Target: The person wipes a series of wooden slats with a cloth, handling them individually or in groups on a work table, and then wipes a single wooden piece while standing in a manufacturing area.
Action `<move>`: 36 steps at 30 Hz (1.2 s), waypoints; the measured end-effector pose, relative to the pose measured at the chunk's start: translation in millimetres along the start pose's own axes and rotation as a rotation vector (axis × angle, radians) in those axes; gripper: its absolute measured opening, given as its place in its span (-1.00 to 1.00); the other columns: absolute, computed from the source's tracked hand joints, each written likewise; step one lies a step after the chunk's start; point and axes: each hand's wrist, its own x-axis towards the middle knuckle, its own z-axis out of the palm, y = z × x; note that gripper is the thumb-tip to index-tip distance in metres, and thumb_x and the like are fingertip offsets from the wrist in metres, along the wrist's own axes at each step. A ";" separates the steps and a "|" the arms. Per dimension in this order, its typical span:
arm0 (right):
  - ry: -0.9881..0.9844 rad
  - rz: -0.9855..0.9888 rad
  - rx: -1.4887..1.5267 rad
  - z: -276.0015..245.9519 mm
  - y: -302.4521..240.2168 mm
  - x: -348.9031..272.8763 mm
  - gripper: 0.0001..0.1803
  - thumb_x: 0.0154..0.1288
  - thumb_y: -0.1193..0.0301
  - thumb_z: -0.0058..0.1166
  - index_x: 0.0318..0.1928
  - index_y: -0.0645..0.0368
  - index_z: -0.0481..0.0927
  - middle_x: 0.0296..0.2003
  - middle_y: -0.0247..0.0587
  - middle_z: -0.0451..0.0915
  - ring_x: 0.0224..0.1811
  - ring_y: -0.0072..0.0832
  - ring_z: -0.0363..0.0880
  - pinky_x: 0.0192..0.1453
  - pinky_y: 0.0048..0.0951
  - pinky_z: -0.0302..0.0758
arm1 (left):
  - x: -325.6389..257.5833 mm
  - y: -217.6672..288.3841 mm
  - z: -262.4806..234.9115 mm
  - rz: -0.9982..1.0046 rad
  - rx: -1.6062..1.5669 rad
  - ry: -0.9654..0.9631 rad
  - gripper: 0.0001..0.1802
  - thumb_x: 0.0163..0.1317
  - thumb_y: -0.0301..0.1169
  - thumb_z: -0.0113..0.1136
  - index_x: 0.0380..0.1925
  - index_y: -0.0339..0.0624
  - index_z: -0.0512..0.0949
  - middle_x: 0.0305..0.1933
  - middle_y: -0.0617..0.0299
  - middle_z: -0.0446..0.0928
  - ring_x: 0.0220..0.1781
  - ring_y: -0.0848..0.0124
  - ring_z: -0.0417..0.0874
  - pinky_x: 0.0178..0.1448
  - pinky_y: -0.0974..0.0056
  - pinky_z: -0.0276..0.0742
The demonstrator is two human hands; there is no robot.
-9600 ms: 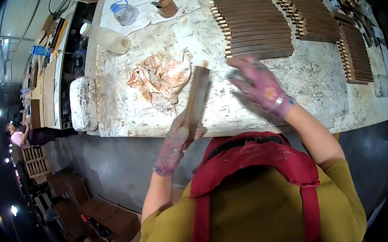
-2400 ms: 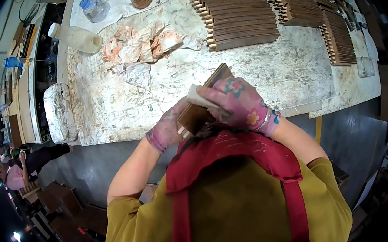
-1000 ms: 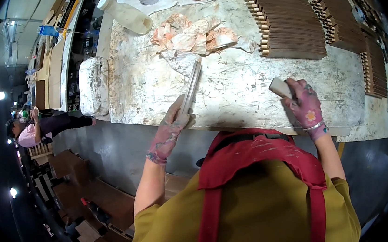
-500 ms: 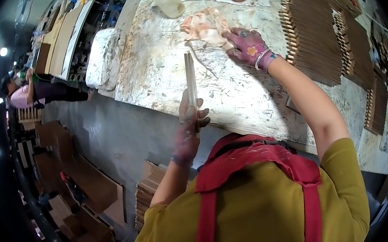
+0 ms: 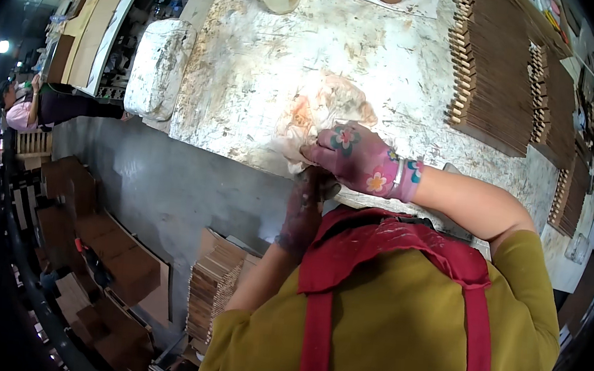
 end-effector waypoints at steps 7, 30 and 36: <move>0.236 -0.087 -0.243 2.9 43.1 28.2 -0.57 0.18 0.54 0.03 0.08 -0.07 0.57 -0.21 -0.25 0.58 -0.13 -0.27 0.60 -0.06 -0.20 0.54 | 2.1 25.8 10.5 -0.225 -0.025 0.088 -0.44 0.54 -0.09 -0.17 0.41 -0.09 0.17 0.19 0.19 0.43 0.07 0.38 0.55 0.15 0.28 0.52; 0.475 0.329 -0.029 -81.3 54.2 -93.7 -0.54 0.38 0.21 0.04 0.23 0.05 0.44 0.11 -0.01 0.50 0.10 -0.03 0.53 0.19 -0.15 0.46 | 7.1 28.5 -18.5 0.014 0.224 -0.031 -0.36 0.48 -0.09 -0.01 0.46 -0.02 0.15 0.09 0.33 0.44 -0.09 0.53 0.52 0.00 0.40 0.49; 0.563 0.664 -0.155 -44.0 15.0 -232.0 -0.45 0.24 0.21 0.20 0.21 0.09 0.46 0.04 0.01 0.55 0.10 -0.01 0.51 0.18 -0.14 0.46 | 41.8 57.8 -26.8 0.458 1.321 -0.036 -0.33 0.28 -0.21 0.20 0.35 -0.21 0.31 0.24 -0.10 0.41 0.19 -0.02 0.48 0.32 0.05 0.34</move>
